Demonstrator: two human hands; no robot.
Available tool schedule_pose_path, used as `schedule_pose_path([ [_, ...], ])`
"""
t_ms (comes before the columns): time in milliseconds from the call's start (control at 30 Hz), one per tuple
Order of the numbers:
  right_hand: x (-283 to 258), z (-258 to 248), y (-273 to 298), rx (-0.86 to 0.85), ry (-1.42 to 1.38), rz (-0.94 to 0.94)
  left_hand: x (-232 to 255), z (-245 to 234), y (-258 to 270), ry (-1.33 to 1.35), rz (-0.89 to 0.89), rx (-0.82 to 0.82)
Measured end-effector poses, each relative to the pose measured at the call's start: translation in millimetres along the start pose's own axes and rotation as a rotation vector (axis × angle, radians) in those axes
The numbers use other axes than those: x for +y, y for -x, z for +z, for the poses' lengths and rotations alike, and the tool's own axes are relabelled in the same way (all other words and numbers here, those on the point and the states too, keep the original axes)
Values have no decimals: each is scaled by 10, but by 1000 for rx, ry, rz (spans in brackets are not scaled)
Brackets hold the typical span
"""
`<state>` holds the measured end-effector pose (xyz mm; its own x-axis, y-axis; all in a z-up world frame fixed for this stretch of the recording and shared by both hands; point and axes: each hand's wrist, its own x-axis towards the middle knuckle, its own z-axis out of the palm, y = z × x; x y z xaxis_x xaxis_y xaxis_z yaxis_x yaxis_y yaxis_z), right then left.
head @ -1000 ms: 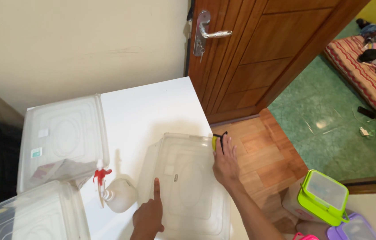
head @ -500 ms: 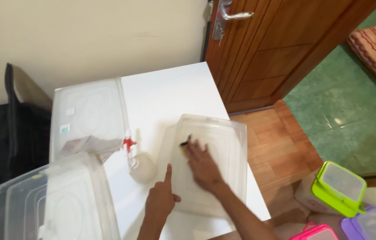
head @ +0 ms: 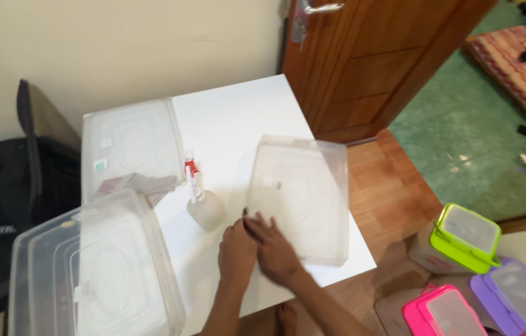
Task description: The person wipes the inside and outside of several clear plastic containers with a cloth and spray cleaner. They handle each container one at a time, wiping surfaces and occasionally flipping them over to clean different sides.
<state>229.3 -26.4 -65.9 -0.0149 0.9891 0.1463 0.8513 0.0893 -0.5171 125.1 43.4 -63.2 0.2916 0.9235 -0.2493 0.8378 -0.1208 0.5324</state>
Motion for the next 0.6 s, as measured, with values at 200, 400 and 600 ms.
schedule_pose_path([
  [200,-71,26,419,37,62,52,400,-44,197,-410,189,163],
  [400,89,5,815,147,162,139,574,366,32,-364,444,184],
  [600,769,-477,905,325,326,514,691,240,-63,-342,245,-227],
])
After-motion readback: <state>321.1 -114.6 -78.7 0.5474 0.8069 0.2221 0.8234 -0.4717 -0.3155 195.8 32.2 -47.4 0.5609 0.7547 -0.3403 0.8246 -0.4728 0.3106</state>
